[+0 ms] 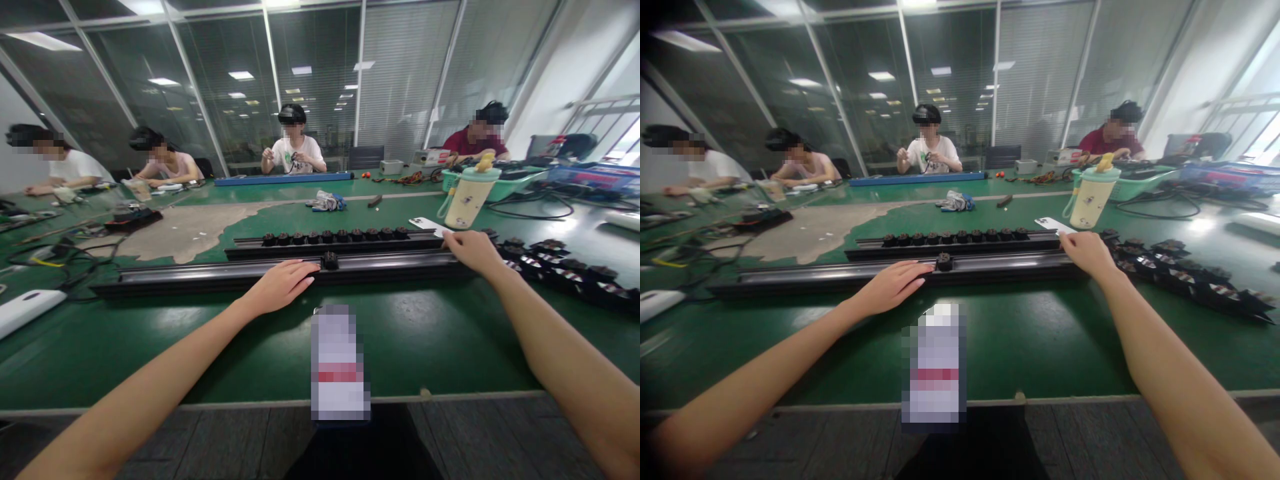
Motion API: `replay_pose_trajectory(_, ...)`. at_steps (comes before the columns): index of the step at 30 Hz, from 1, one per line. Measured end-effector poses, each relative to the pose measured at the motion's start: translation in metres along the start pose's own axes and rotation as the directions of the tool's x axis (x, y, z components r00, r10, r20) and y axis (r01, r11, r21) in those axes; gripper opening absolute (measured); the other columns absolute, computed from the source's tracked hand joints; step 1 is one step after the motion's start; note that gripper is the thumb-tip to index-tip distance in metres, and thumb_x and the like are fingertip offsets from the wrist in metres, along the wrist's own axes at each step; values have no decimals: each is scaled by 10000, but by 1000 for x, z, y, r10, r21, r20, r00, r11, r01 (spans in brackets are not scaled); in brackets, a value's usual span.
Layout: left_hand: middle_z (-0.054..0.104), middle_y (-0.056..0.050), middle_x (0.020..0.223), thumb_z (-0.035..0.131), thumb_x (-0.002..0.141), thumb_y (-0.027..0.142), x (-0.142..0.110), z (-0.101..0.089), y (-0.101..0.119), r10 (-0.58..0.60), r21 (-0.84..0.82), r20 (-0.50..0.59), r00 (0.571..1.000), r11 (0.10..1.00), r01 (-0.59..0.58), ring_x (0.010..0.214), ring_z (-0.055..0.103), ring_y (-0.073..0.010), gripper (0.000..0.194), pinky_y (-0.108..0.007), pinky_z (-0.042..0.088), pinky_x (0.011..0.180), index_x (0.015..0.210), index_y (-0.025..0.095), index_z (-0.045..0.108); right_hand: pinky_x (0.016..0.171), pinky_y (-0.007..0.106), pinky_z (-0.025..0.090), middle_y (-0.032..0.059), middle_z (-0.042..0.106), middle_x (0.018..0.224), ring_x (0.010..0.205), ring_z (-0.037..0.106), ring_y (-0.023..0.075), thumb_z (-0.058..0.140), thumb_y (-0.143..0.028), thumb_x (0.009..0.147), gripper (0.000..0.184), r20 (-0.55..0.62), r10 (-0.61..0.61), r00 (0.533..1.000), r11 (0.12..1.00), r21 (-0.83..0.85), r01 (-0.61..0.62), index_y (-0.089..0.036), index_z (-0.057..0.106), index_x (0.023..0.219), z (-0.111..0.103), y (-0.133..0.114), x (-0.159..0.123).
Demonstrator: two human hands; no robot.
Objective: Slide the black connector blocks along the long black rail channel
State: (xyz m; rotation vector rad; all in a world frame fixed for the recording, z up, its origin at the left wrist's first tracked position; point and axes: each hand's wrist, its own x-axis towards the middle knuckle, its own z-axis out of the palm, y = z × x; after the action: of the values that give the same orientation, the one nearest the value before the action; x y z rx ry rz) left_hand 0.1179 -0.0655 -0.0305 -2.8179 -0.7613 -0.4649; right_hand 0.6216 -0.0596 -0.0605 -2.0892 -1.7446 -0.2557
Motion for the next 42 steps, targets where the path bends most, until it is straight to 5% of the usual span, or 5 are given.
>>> replay_pose_trajectory(4, 657, -94, 1387, 302, 1103, 396, 1, 0, 4, -13, -12, 3, 1000, 1000, 13, 1277, 611, -225, 452, -411, 450, 1123, 1397, 161, 552, 815, 361, 408, 137, 679, 789, 796, 599, 243, 349, -461, 1003, 536, -180, -182, 967, 981, 35, 191, -153, 720, 768, -6, -24, -3)
replay_pose_trajectory(10, 643, -99, 1407, 314, 1102, 385, 1, 0, 4, -17, -20, 13, 1000, 1000, 17, 1297, 594, -224, 452, -409, 432, 1138, 1408, 151, 551, 953, 408, 422, 110, 706, 944, 954, 606, 233, 425, -390, 1016, 371, -319, -492, 810, 827, 119, 549, -167, 703, 915, -6, -88, -19)
replay_pose_trajectory(22, 645, -101, 1409, 305, 1103, 377, 3, 4, 4, -28, 26, 11, 1000, 999, 28, 1305, 593, -230, 452, -422, 438, 1132, 1401, 161, 567, 1138, 500, 428, 155, 554, 1416, 1338, 466, 283, 450, -338, 1037, 434, -264, -762, 591, 602, 48, 797, -176, 601, 1410, 3, -179, -74)
replay_pose_trajectory(32, 619, -77, 1450, 296, 1106, 387, 3, 4, 4, -39, 18, 33, 999, 999, 38, 1330, 571, -224, 467, -415, 410, 1155, 1428, 175, 559, 1143, 534, 440, 209, 405, 1516, 1456, 341, 327, 431, -376, 1040, 448, -227, -770, 597, 606, 35, 795, -191, 599, 1412, 9, -187, -80)
replay_pose_trajectory(42, 626, -83, 1440, 285, 1106, 409, 2, 3, 3, -39, 1, 27, 999, 999, 39, 1331, 571, -221, 487, -419, 422, 1144, 1454, 190, 547, 1128, 557, 433, 191, 466, 1471, 1413, 354, 344, 489, -346, 1013, 395, -238, -745, 623, 635, 34, 772, -231, 646, 1357, 9, -187, -79)
